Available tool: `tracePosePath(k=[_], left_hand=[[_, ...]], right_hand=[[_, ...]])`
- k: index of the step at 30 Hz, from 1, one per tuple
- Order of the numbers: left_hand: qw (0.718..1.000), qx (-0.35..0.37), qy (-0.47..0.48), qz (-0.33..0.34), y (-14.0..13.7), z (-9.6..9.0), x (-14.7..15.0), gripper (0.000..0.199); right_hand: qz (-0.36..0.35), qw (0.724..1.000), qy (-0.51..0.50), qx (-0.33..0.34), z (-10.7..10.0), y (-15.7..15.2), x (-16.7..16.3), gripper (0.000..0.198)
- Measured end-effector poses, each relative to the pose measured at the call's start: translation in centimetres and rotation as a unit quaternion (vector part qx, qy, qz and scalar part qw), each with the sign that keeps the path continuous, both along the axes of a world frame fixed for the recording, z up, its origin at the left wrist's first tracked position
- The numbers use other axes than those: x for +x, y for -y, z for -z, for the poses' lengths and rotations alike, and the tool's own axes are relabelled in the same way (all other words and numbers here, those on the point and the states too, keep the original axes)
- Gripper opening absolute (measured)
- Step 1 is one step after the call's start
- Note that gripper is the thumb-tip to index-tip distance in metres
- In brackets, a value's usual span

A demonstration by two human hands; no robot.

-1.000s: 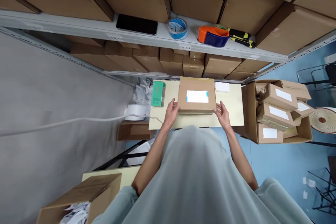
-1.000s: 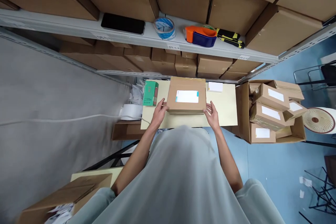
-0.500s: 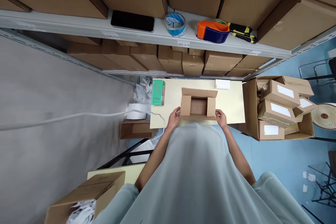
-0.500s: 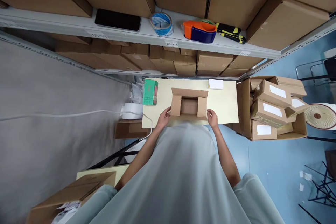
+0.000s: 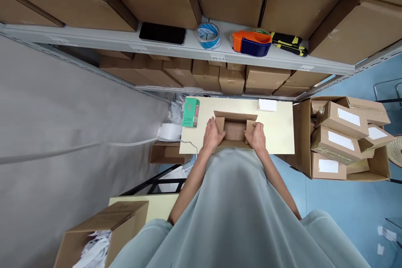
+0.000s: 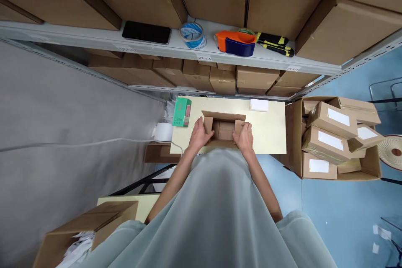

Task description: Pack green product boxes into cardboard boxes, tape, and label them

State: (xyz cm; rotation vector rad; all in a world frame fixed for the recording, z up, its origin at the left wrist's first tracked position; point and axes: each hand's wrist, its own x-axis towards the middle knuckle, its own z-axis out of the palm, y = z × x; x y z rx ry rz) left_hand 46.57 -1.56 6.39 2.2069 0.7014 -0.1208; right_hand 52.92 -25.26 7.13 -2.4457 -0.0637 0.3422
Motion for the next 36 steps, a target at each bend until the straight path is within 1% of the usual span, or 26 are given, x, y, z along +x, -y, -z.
tracePosePath(k=[3, 4, 6, 8, 9, 11, 12, 13, 14, 15, 17, 18, 20, 23, 26, 29, 31, 34, 36], left_hand=[[0.998, -0.023, -0.017, -0.056, -1.5, -0.3, -1.0, 0.085], [0.997, -0.014, -0.016, -0.073, -2.1, -0.5, -1.5, 0.082], [0.995, 0.043, 0.001, -0.093, -3.0, -1.1, -2.6, 0.080], [0.990, 0.108, 0.014, -0.086, -3.3, -1.6, -3.4, 0.074], [0.990, 0.122, 0.011, -0.072, -3.2, -1.8, -3.5, 0.066], [0.993, 0.110, -0.009, -0.037, -2.5, -1.8, -3.5, 0.049], [0.995, 0.096, -0.019, -0.021, -2.0, -1.7, -3.3, 0.043], [0.996, 0.082, -0.028, -0.010, -1.3, -1.5, -3.1, 0.042], [0.997, 0.073, -0.035, -0.005, -0.7, -1.3, -2.9, 0.045], [0.997, 0.068, -0.040, -0.006, 0.0, -0.9, -2.7, 0.053], [0.996, 0.066, -0.052, -0.020, 1.1, 0.0, -2.4, 0.071], [0.995, 0.066, -0.062, -0.030, 1.6, 0.5, -2.3, 0.076], [0.993, 0.065, -0.088, -0.052, 2.1, 1.6, -2.4, 0.080], [0.990, 0.045, -0.101, -0.092, 2.2, 3.0, -2.8, 0.079], [0.988, 0.013, -0.082, -0.128, 1.9, 3.3, -3.7, 0.080], [0.984, -0.001, -0.110, -0.140, 1.9, 2.5, -5.6, 0.079], [0.982, -0.011, -0.121, -0.146, 1.9, 1.6, -7.6, 0.076], [0.979, -0.029, -0.107, -0.170, 1.8, 0.2, -12.0, 0.072], [0.973, -0.041, -0.097, -0.206, 1.5, -0.5, -15.8, 0.072]], right_hand=[[-0.001, 0.999, 0.007, 0.039, -0.6, 2.2, 0.0, 0.039], [0.000, 0.999, 0.014, 0.052, -0.7, 3.2, 0.0, 0.040], [0.002, 0.998, 0.034, 0.053, -0.6, 5.3, 0.0, 0.044], [0.001, 0.998, 0.056, 0.030, 0.0, 6.9, 0.2, 0.049], [-0.005, 0.998, 0.062, 0.018, 0.4, 7.5, 0.3, 0.049], [-0.025, 0.998, 0.055, 0.009, 1.5, 8.1, 0.3, 0.044], [-0.039, 0.998, 0.045, 0.013, 1.9, 8.2, 0.3, 0.041], [-0.054, 0.998, 0.033, 0.022, 2.3, 8.3, 0.2, 0.039], [-0.069, 0.997, 0.021, 0.035, 2.6, 8.2, 0.1, 0.038], [-0.082, 0.995, 0.009, 0.048, 2.9, 8.2, 0.0, 0.038], [-0.101, 0.992, -0.019, 0.072, 3.2, 8.1, -0.3, 0.038], [-0.108, 0.990, -0.036, 0.078, 3.3, 8.0, -0.4, 0.039], [-0.115, 0.988, -0.068, 0.077, 3.5, 7.8, -0.4, 0.041], [-0.126, 0.986, -0.096, 0.047, 3.8, 7.3, -0.3, 0.041], [-0.138, 0.986, -0.091, 0.008, 3.7, 6.8, -0.2, 0.041], [-0.141, 0.988, -0.057, -0.010, 3.0, 6.4, -0.5, 0.040], [-0.147, 0.989, -0.029, -0.012, 2.3, 6.1, -0.9, 0.041], [-0.180, 0.984, 0.004, -0.004, 1.2, 4.7, -2.0, 0.045], [-0.222, 0.975, 0.016, 0.005, 0.5, 2.9, -3.3, 0.049]])
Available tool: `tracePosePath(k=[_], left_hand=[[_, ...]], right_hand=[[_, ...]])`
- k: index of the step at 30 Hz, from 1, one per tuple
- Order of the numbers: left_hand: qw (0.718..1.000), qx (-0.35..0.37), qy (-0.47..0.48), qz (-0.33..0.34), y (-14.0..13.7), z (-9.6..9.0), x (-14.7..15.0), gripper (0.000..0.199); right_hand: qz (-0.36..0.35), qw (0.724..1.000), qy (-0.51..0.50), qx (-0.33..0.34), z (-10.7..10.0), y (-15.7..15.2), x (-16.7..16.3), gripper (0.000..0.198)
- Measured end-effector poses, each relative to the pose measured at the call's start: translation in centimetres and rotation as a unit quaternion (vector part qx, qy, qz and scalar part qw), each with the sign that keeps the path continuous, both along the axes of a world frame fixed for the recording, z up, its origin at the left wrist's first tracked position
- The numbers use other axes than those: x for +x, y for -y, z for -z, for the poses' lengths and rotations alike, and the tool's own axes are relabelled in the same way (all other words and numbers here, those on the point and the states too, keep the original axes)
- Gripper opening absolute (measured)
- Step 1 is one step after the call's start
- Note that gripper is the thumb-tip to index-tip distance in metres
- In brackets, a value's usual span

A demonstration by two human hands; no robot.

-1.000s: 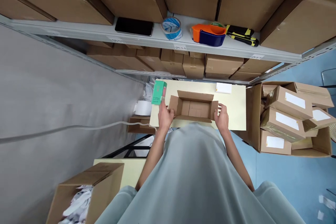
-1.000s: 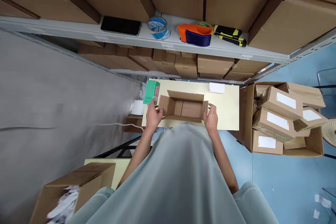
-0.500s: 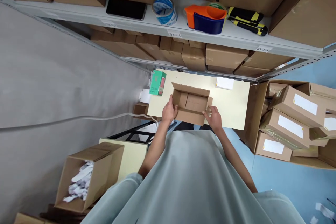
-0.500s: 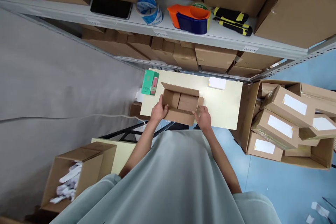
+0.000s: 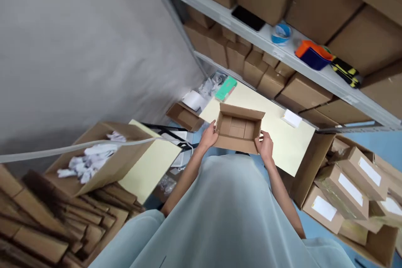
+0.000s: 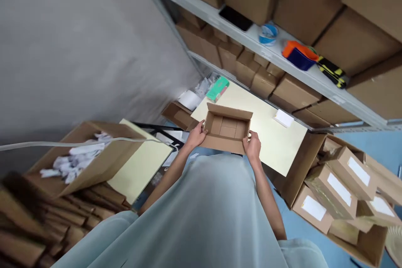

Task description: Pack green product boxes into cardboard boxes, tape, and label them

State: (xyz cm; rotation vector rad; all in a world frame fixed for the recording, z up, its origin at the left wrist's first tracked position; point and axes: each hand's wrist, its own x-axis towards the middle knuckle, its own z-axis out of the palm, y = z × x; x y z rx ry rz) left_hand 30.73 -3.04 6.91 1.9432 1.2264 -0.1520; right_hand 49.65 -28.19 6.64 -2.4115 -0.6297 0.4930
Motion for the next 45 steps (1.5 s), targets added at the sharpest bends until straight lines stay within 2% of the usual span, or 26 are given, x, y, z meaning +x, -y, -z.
tracePosePath(k=[6, 12, 15, 18, 24, 32, 36, 40, 45], left_hand=[[0.986, -0.032, 0.030, -0.159, -0.4, -0.8, -14.4, 0.072], [0.948, -0.027, 0.028, -0.315, 1.0, 0.3, -28.7, 0.070], [0.925, -0.016, 0.025, -0.379, 2.3, 1.0, -34.3, 0.068], [0.901, -0.001, 0.021, -0.433, 3.5, 1.5, -38.0, 0.065], [0.856, 0.015, 0.003, -0.516, 4.2, 2.3, -40.8, 0.063], [0.813, -0.012, -0.021, -0.581, 2.6, 2.8, -41.3, 0.070], [0.804, 0.058, -0.017, -0.592, 2.7, 2.4, -41.4, 0.072], [0.807, 0.128, -0.019, -0.576, 2.4, 1.1, -41.6, 0.071], [0.807, 0.180, 0.002, -0.562, 0.1, -0.8, -42.2, 0.067]], right_hand=[[-0.145, 0.989, 0.024, 0.022, -1.2, -7.7, -7.4, 0.051], [-0.295, 0.955, 0.029, 0.028, -0.1, -15.2, -17.5, 0.049], [-0.371, 0.928, 0.033, 0.026, 0.5, -18.4, -22.1, 0.047], [-0.439, 0.897, 0.048, 0.010, 1.0, -21.5, -26.0, 0.046], [-0.533, 0.843, 0.071, -0.028, 2.1, -27.0, -30.6, 0.047], [-0.608, 0.793, 0.045, -0.024, 3.0, -31.1, -32.6, 0.045], [-0.629, 0.777, 0.006, -0.010, 2.9, -32.1, -31.9, 0.046], [-0.630, 0.777, -0.003, 0.004, 2.5, -33.4, -30.7, 0.047], [-0.638, 0.770, -0.003, -0.021, 1.6, -34.4, -31.4, 0.041]])
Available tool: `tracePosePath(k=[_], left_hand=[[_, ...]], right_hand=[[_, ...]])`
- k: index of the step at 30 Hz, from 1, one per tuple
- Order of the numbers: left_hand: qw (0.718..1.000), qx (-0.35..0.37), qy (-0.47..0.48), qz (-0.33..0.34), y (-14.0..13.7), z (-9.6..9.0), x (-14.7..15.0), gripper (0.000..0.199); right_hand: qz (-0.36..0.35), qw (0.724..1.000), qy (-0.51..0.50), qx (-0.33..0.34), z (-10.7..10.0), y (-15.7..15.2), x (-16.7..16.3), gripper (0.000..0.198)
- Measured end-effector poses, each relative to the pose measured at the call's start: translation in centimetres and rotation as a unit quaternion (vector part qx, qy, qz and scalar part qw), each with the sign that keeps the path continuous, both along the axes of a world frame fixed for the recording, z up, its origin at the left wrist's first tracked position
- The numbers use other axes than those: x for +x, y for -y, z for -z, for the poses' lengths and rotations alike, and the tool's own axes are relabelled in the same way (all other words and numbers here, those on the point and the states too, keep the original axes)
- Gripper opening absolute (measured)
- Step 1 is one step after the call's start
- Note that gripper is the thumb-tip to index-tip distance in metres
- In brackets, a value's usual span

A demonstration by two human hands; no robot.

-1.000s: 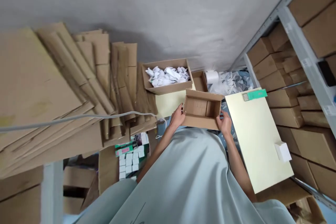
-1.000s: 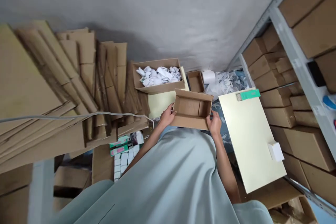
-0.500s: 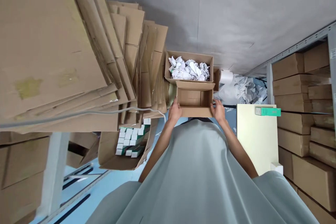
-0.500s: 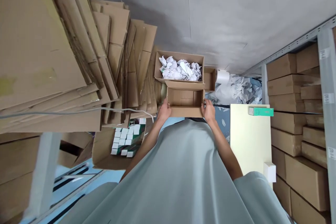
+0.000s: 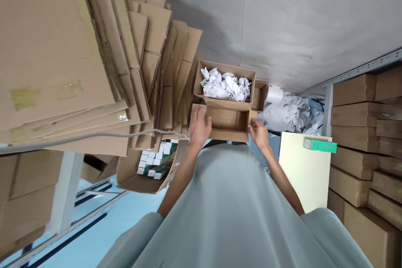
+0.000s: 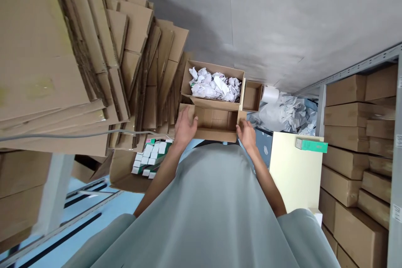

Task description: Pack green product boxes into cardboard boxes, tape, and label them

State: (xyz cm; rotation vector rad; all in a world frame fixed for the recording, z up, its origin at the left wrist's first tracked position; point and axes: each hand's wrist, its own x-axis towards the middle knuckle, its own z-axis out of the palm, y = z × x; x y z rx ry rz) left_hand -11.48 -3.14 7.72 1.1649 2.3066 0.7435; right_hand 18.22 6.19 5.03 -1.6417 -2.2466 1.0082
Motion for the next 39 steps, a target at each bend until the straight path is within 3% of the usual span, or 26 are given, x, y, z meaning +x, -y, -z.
tracePosePath(k=[7, 10, 14, 18, 23, 27, 30, 33, 36, 39], left_hand=[[0.998, 0.050, 0.023, 0.019, -2.5, -1.2, -1.4, 0.067], [0.997, 0.068, 0.024, 0.020, -2.8, -1.7, -2.5, 0.064], [0.995, 0.096, 0.023, 0.032, -4.1, -2.0, -4.3, 0.060], [0.992, 0.106, 0.032, 0.062, -6.9, -2.0, -5.5, 0.059], [0.984, 0.126, 0.067, 0.111, -9.7, -1.9, -5.6, 0.055], [0.982, 0.125, 0.072, 0.122, -10.4, -2.2, -5.0, 0.053], [0.982, 0.125, 0.078, 0.122, -10.4, -2.3, -4.6, 0.052], [0.980, 0.135, 0.087, 0.120, -10.0, -2.5, -4.2, 0.050], [0.975, 0.159, 0.100, 0.120, -9.4, -3.1, -3.7, 0.051], [0.964, 0.182, 0.139, 0.133, -8.5, -4.4, -2.7, 0.061]], right_hand=[[-0.009, 0.999, 0.038, -0.032, -1.2, 0.2, -2.9, 0.038], [0.008, 0.999, 0.031, -0.006, -2.8, -0.4, -3.0, 0.035], [0.052, 0.996, -0.012, 0.076, -6.1, -3.2, -4.3, 0.040], [0.009, 0.993, -0.014, 0.118, -8.1, -8.3, -8.9, 0.038], [-0.039, 0.994, 0.087, 0.059, -6.9, -14.3, -16.2, 0.045], [-0.046, 0.984, 0.169, -0.005, -5.8, -15.7, -19.4, 0.052], [-0.061, 0.977, 0.203, -0.026, -5.7, -15.3, -19.7, 0.047], [-0.064, 0.981, 0.183, -0.005, -5.9, -14.8, -18.7, 0.037], [-0.030, 0.995, 0.084, 0.043, -6.6, -13.9, -16.8, 0.029], [0.023, 0.993, -0.096, 0.058, -7.9, -11.8, -14.4, 0.030]])
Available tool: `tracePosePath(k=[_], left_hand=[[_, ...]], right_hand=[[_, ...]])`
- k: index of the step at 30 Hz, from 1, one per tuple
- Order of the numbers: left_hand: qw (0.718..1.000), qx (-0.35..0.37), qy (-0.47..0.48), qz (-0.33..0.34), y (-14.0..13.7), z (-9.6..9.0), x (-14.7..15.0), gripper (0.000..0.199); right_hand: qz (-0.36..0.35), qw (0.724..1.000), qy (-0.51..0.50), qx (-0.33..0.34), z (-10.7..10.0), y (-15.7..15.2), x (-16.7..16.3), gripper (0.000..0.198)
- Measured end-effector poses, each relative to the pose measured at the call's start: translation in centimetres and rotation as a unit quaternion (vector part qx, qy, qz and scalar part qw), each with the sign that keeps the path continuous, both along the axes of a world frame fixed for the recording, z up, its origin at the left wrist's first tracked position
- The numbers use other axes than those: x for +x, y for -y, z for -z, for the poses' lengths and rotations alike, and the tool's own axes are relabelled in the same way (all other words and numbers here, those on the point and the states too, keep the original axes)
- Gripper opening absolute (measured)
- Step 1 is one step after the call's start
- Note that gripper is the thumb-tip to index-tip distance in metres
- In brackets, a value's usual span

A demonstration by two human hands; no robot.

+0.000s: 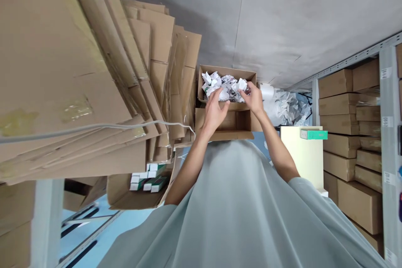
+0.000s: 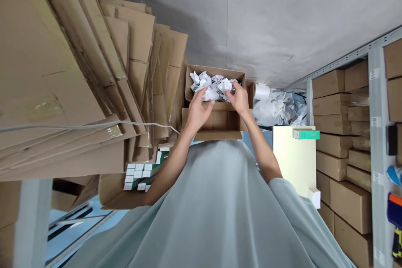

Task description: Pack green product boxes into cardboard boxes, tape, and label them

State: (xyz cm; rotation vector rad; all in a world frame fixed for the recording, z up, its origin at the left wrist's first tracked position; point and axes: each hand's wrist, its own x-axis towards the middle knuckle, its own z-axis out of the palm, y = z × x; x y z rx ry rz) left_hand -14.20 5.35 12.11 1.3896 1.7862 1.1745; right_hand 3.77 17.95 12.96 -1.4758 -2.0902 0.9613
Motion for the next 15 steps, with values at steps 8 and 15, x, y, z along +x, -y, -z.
tracePosePath(k=[8, 15], left_hand=[[0.990, -0.018, 0.104, 0.097, 2.8, -1.4, 3.8, 0.057], [0.957, -0.131, 0.240, 0.101, 3.6, 1.7, 4.7, 0.041]], right_hand=[[0.062, 0.954, -0.258, -0.141, -1.1, 8.1, 3.9, 0.057], [0.126, 0.972, -0.188, -0.057, 0.9, 11.9, 5.2, 0.072]])
